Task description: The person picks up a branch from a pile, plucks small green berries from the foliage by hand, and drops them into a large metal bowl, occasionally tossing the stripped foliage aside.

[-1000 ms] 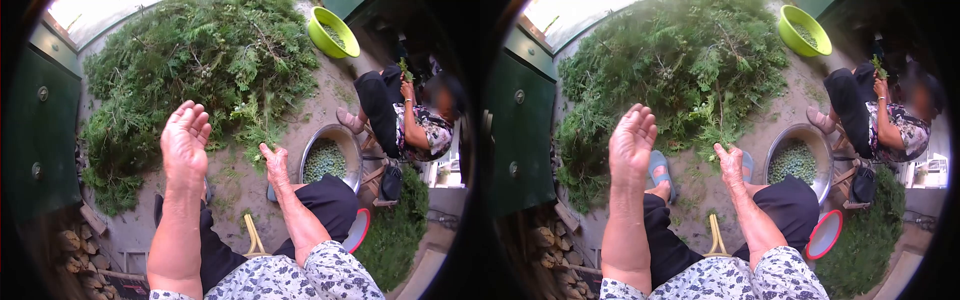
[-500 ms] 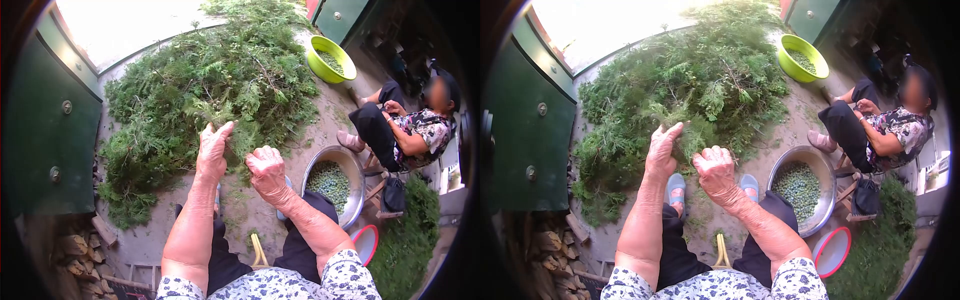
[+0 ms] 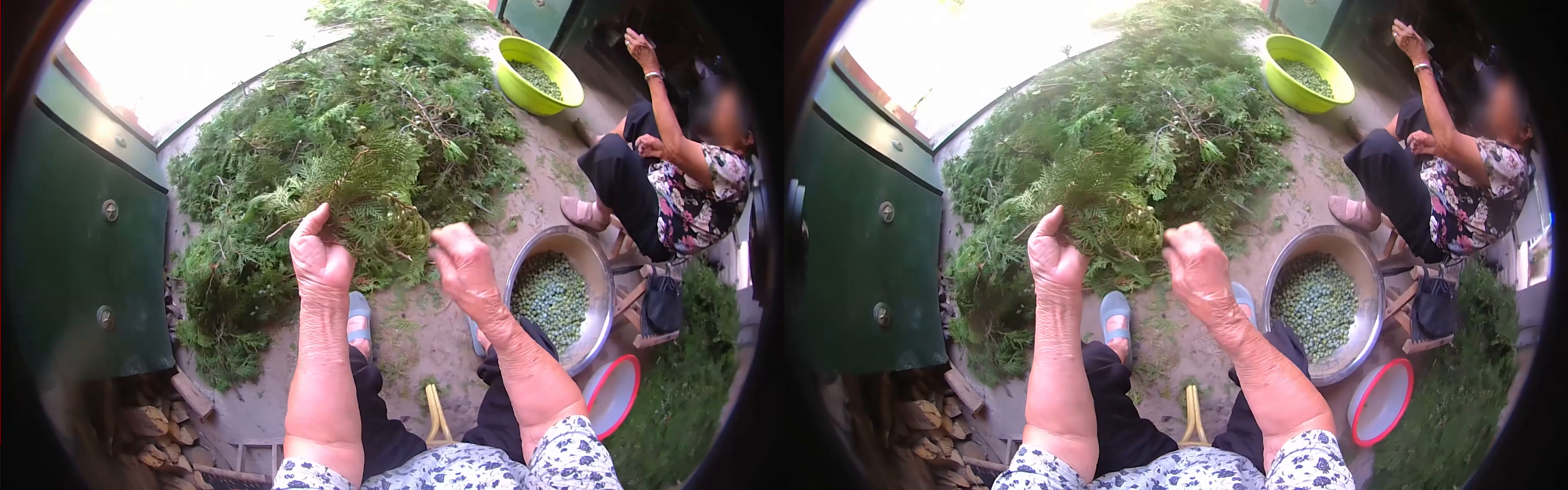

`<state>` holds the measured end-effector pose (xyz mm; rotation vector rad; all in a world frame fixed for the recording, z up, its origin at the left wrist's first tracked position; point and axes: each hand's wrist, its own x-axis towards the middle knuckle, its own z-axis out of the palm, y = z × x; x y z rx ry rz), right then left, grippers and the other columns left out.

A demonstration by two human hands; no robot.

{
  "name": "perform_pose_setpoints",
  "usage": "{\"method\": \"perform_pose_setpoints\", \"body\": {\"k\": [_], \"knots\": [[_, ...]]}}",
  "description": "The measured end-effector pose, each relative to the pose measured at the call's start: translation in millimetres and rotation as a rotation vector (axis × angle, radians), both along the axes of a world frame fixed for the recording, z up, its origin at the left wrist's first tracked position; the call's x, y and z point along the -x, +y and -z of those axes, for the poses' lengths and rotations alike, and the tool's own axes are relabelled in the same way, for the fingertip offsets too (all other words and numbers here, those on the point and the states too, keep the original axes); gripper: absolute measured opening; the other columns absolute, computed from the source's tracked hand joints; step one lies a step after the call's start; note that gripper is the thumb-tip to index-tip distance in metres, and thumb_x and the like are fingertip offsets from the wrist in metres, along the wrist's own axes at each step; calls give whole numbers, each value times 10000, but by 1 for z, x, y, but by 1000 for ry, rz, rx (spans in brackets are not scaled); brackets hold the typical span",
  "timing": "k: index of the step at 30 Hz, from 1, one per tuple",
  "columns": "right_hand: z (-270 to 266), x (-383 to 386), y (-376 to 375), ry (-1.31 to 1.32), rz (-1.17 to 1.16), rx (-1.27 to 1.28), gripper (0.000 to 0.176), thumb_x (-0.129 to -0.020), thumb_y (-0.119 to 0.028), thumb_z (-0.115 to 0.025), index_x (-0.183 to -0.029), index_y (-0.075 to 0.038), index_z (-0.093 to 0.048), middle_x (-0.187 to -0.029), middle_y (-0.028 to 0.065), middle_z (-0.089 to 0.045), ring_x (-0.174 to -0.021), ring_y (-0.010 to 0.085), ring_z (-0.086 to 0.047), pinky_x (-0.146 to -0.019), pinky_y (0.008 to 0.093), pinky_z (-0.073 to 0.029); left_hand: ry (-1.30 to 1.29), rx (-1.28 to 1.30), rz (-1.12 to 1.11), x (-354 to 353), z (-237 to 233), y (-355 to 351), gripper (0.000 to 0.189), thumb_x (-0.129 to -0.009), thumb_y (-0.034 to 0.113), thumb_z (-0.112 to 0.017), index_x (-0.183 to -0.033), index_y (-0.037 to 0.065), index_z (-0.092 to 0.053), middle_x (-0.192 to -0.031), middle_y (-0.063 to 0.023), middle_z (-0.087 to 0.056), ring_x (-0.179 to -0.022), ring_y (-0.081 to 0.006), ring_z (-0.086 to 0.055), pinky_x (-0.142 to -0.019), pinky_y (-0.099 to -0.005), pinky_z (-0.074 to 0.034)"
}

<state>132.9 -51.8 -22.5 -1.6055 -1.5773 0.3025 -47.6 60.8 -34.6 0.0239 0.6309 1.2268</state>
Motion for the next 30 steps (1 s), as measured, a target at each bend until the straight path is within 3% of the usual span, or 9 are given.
{"method": "perform_pose_setpoints", "body": {"k": [2, 4, 8, 11, 16, 19, 21, 25, 30], "knots": [[-13, -4, 2, 141, 62, -20, 207, -745, -57, -636, -938, -15, -578, -905, 119, -569, -814, 296, -568, -722, 374, -463, -146, -46, 142, -8, -5, -5, 261, -842, 93, -501, -1058, -41, -561, -1071, -168, -607, -1007, -319, -567, -944, -470, -413], [-21, -4, 3, 366, 145, -26, 230, -759, -88, -654, -967, -16, -586, -931, 118, -574, -835, 276, -578, -736, 346, -467, -85, -34, 161, -14, -1, -7, 262, -842, 96, -501, -1058, -41, -560, -1070, -169, -606, -1007, -321, -567, -943, -471, -413], [-16, -7, 6, 363, 32, 66, 251, -760, -124, -670, -980, -25, -601, -960, 128, -574, -870, 270, -584, -769, 348, -461, 70, -50, 178, -23, 6, -9, 261, -840, 100, -503, -1054, -39, -560, -1060, -167, -610, -993, -321, -570, -931, -469, -418], [-13, -9, 5, 225, 7, 36, 221, -771, -120, -656, -960, -18, -602, -939, 132, -590, -870, 269, -592, -770, 347, -460, -23, -66, 268, -29, -7, -19, 233, -830, 98, -523, -1023, -24, -572, -1013, -145, -623, -969, -306, -578, -910, -459, -429], [-17, -16, 6, 417, 7, 135, 153, -788, -85, -630, -916, -6, -598, -847, 119, -621, -755, 232, -605, -703, 323, -470, 196, -94, 174, -34, -26, -28, 190, -807, 76, -573, -987, 18, -580, -962, -90, -628, -921, -237, -588, -858, -398, -452], [-28, -24, 6, 484, 133, 117, 92, -815, -64, -605, -875, 5, -591, -776, 67, -615, -681, 106, -544, -622, 263, -449, 328, -142, 193, -33, -34, -29, 263, -798, 44, -594, -1057, 46, -550, -988, -79, -628, -908, -193, -586, -812, -342, -471], [-31, -29, 5, 485, 156, 112, 87, -815, -61, -606, -871, 5, -592, -767, 58, -609, -678, 95, -535, -618, 254, -445, 312, -256, 218, -36, -40, -28, 326, -814, 21, -593, -1126, 65, -507, -992, -73, -613, -868, -210, -611, -708, -324, -495], [-30, -36, 7, 481, 238, 27, 85, -821, -61, -613, -871, 7, -601, -758, 30, -600, -679, 75, -524, -621, 237, -441, 421, -260, 196, -25, -32, -18, 400, -804, -57, -557, -1187, 40, -494, -1016, -97, -614, -855, -200, -614, -733, -332, -506], [-19, -44, 9, 576, 311, -21, 97, -822, -61, -621, -889, 8, -611, -774, 31, -613, -697, 81, -537, -626, 240, -446, 573, -345, 15, -19, -36, -17, 327, -798, -71, -557, -1115, 8, -547, -916, -84, -633, -776, -151, -616, -659, -277, -527]]}}
